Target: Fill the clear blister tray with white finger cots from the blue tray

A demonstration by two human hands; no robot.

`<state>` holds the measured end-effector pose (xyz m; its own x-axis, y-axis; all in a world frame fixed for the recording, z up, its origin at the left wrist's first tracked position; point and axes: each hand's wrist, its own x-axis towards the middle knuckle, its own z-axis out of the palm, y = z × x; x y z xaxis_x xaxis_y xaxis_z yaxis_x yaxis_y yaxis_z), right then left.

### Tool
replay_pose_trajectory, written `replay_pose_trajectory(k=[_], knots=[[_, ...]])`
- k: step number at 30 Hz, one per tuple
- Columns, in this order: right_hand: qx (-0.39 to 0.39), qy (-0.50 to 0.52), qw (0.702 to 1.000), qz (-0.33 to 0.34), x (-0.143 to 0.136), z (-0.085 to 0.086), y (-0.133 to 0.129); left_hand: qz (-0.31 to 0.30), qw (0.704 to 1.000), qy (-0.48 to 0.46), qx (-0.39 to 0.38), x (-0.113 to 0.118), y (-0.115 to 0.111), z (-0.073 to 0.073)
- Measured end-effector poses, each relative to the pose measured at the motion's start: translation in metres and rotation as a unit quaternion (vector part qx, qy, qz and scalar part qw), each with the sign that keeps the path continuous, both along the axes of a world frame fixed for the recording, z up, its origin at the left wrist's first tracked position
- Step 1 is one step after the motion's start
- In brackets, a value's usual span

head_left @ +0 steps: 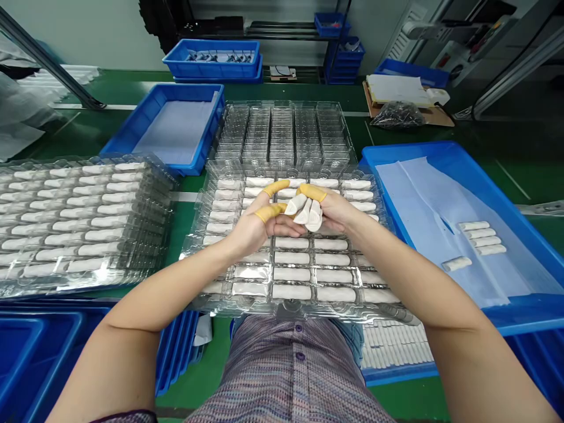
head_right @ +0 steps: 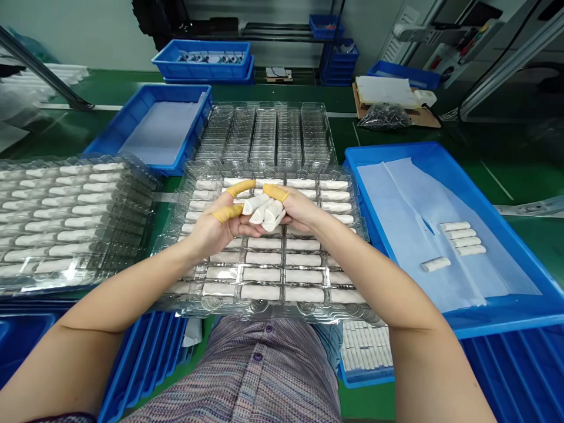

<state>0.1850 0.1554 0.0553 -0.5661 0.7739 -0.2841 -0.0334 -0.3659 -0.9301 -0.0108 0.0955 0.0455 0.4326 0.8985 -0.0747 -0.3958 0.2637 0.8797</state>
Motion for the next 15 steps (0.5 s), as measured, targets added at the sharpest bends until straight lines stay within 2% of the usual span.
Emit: replay_pose_trajectory(k=[2, 3, 4, 6, 7, 8, 9, 12, 13, 15], knots=[[0.124, -0.081, 0.989, 0.013, 0.004, 0.013, -0.002, 0.010, 0.999, 0.011, -0.043, 0.001, 0.003, 0.001], [0.199, -0.137, 0.970, 0.033, 0.005, 0.020, -0.005, 0.002, 0.998, 0.025, -0.051, 0.003, 0.003, 0.001], [0.275, -0.196, 0.940, 0.056, 0.004, 0.026, -0.007, -0.012, 0.998, 0.040, -0.050, 0.005, 0.003, 0.001], [0.398, -0.304, 0.861, 0.087, -0.002, 0.035, -0.013, -0.034, 0.997, 0.067, -0.028, 0.012, 0.002, 0.001], [0.434, -0.340, 0.830, 0.088, -0.005, 0.037, -0.016, -0.035, 0.997, 0.072, -0.015, 0.015, 0.001, 0.000], [0.454, -0.357, 0.812, 0.080, -0.007, 0.037, -0.018, -0.031, 0.997, 0.072, -0.007, 0.017, 0.000, 0.000], [0.462, -0.354, 0.810, 0.064, -0.009, 0.036, -0.018, -0.024, 0.998, 0.064, -0.009, 0.018, 0.000, -0.001], [0.454, -0.264, 0.851, 0.028, -0.005, 0.027, -0.017, 0.008, 0.998, 0.011, -0.062, 0.014, 0.002, -0.002], [0.456, -0.230, 0.859, 0.035, -0.001, 0.023, -0.016, 0.019, 0.997, -0.009, -0.081, 0.011, 0.003, -0.002], [0.484, -0.190, 0.852, 0.068, 0.008, 0.016, -0.015, 0.032, 0.993, -0.041, -0.107, 0.005, 0.003, -0.002]])
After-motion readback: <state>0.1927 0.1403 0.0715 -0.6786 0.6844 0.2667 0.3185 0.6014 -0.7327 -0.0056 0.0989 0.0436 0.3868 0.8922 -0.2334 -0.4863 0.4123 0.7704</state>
